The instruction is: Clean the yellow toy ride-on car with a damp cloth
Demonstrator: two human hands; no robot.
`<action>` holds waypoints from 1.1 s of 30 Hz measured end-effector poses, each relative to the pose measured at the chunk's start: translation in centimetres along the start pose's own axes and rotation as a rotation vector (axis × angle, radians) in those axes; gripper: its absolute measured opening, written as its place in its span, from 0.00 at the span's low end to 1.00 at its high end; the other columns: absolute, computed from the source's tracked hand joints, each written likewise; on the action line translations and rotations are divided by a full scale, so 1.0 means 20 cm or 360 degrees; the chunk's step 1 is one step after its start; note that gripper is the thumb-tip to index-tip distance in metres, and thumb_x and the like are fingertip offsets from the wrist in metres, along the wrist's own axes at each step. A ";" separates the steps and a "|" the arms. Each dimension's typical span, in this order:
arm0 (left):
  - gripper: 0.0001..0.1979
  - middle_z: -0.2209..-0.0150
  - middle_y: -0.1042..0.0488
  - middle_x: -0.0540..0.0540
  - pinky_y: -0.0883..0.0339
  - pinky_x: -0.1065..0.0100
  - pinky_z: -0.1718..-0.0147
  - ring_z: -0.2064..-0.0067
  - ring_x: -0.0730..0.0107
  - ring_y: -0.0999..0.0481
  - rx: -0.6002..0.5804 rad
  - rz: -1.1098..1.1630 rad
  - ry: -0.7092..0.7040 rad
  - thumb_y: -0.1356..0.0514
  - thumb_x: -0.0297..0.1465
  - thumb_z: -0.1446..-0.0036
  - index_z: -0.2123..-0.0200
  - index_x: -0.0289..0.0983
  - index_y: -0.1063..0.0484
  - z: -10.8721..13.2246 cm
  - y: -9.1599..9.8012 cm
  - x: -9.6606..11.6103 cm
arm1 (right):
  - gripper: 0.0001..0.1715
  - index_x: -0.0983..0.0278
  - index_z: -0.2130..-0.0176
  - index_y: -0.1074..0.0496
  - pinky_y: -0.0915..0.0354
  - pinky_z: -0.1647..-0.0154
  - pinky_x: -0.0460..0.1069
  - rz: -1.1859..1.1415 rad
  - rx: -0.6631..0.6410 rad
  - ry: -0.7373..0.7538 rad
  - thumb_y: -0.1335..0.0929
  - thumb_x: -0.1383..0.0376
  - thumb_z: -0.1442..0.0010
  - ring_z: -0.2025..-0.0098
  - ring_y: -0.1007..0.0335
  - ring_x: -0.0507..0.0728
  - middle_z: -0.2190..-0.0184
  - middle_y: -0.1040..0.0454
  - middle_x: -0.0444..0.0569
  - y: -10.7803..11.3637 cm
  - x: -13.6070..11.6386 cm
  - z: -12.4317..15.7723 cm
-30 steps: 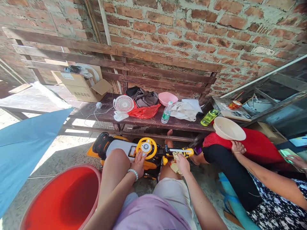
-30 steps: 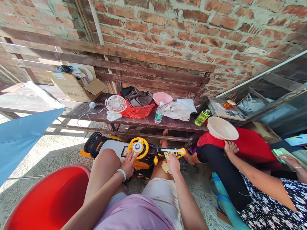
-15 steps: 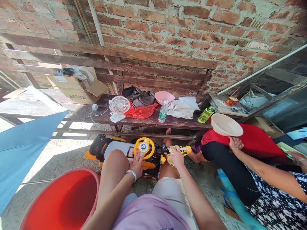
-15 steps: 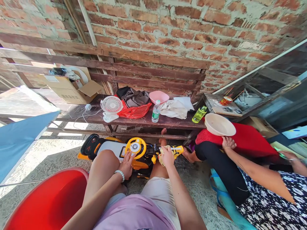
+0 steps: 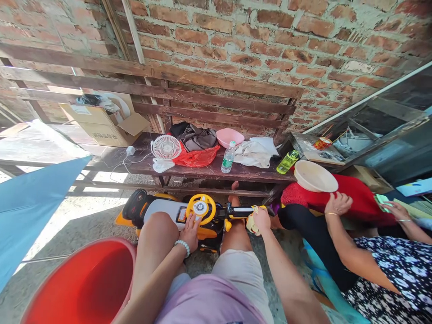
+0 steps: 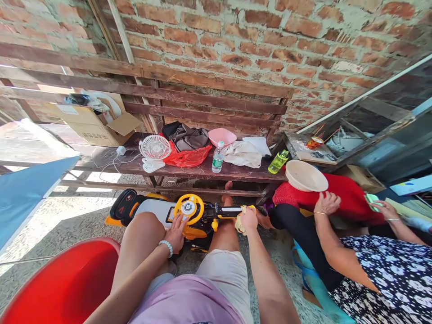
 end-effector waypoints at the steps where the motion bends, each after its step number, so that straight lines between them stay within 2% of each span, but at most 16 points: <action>1: 0.47 0.16 0.55 0.35 0.43 0.44 0.23 0.16 0.43 0.61 0.0016 0.0013 -0.0003 0.41 0.20 0.43 0.20 0.37 0.43 0.00 0.00 0.00 | 0.20 0.66 0.48 0.18 0.26 0.54 0.53 0.0002 -0.0013 0.0011 0.32 0.66 0.36 0.53 0.17 0.63 0.47 0.18 0.63 -0.03 -0.04 0.03; 4: 0.47 0.17 0.53 0.33 0.44 0.42 0.23 0.16 0.42 0.60 0.0052 0.0021 -0.0004 0.38 0.22 0.44 0.21 0.35 0.42 -0.01 0.00 0.01 | 0.20 0.62 0.48 0.18 0.26 0.48 0.51 0.0029 -0.0101 0.0133 0.31 0.68 0.38 0.47 0.17 0.62 0.43 0.18 0.58 -0.12 -0.15 0.12; 7: 0.47 0.17 0.53 0.33 0.45 0.44 0.23 0.16 0.43 0.60 0.0046 -0.0002 -0.0012 0.38 0.21 0.44 0.21 0.35 0.43 0.00 0.01 0.01 | 0.25 0.58 0.44 0.18 0.27 0.44 0.49 -0.0020 -0.0156 0.0288 0.31 0.70 0.39 0.43 0.19 0.60 0.40 0.19 0.52 -0.12 -0.20 0.17; 9: 0.47 0.17 0.54 0.34 0.45 0.45 0.23 0.16 0.44 0.59 0.0027 -0.0013 -0.0027 0.39 0.20 0.44 0.20 0.36 0.43 0.00 0.01 0.01 | 0.29 0.59 0.38 0.21 0.27 0.44 0.50 -0.0014 -0.0106 0.0266 0.32 0.69 0.37 0.43 0.20 0.61 0.36 0.23 0.54 -0.05 -0.16 0.14; 12: 0.48 0.16 0.56 0.35 0.42 0.45 0.24 0.16 0.46 0.60 -0.0031 -0.0034 -0.0022 0.41 0.18 0.43 0.20 0.37 0.44 0.01 0.02 0.01 | 0.29 0.60 0.36 0.24 0.27 0.45 0.50 0.0085 0.0016 0.0082 0.33 0.66 0.34 0.42 0.21 0.61 0.30 0.31 0.58 0.08 -0.02 0.03; 14: 0.47 0.16 0.57 0.36 0.39 0.46 0.25 0.16 0.47 0.61 -0.0058 -0.0064 0.0005 0.43 0.17 0.42 0.20 0.38 0.45 0.02 0.01 0.01 | 0.28 0.58 0.36 0.24 0.27 0.45 0.50 0.0202 -0.0044 0.0018 0.33 0.66 0.33 0.43 0.20 0.59 0.27 0.33 0.56 0.10 0.07 -0.03; 18: 0.47 0.16 0.57 0.36 0.39 0.47 0.25 0.16 0.48 0.62 -0.0063 -0.0072 0.0044 0.45 0.15 0.41 0.19 0.38 0.45 0.02 0.01 0.01 | 0.34 0.56 0.31 0.28 0.26 0.43 0.51 0.0489 -0.0233 0.0013 0.33 0.69 0.34 0.41 0.20 0.60 0.21 0.40 0.54 -0.03 0.14 0.00; 23: 0.48 0.16 0.57 0.35 0.47 0.47 0.22 0.16 0.47 0.62 -0.0037 -0.0007 0.0020 0.41 0.16 0.44 0.20 0.36 0.43 0.01 0.01 0.02 | 0.43 0.66 0.22 0.40 0.27 0.36 0.55 0.0641 -0.0126 0.0000 0.34 0.69 0.33 0.30 0.27 0.67 0.18 0.52 0.66 -0.18 0.09 0.18; 26: 0.47 0.16 0.56 0.35 0.49 0.48 0.21 0.16 0.47 0.63 -0.0016 0.0032 0.0010 0.41 0.16 0.45 0.21 0.34 0.42 0.00 0.01 0.02 | 0.42 0.69 0.22 0.42 0.29 0.34 0.55 0.0555 -0.0129 -0.0061 0.35 0.68 0.31 0.28 0.29 0.67 0.19 0.48 0.70 -0.22 0.08 0.25; 30: 0.48 0.16 0.57 0.35 0.47 0.46 0.22 0.16 0.47 0.62 -0.0027 -0.0002 -0.0009 0.42 0.15 0.44 0.20 0.35 0.44 0.00 0.00 0.01 | 0.37 0.68 0.27 0.34 0.33 0.30 0.52 0.0400 -0.0124 -0.0028 0.35 0.70 0.32 0.25 0.33 0.63 0.23 0.37 0.64 -0.21 0.11 0.26; 33: 0.48 0.16 0.57 0.34 0.44 0.43 0.23 0.16 0.46 0.61 -0.0014 0.0014 -0.0033 0.42 0.15 0.44 0.20 0.36 0.43 0.01 0.00 0.01 | 0.32 0.61 0.34 0.26 0.32 0.30 0.52 0.0312 -0.0059 0.0038 0.34 0.71 0.36 0.26 0.32 0.62 0.27 0.30 0.57 -0.16 0.13 0.22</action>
Point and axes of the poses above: each hand's wrist, its own z-axis away from the middle knuckle, its own y-axis out of the back of the hand, x = y × z, the point moved 10 cm from there along -z, towards the middle knuckle
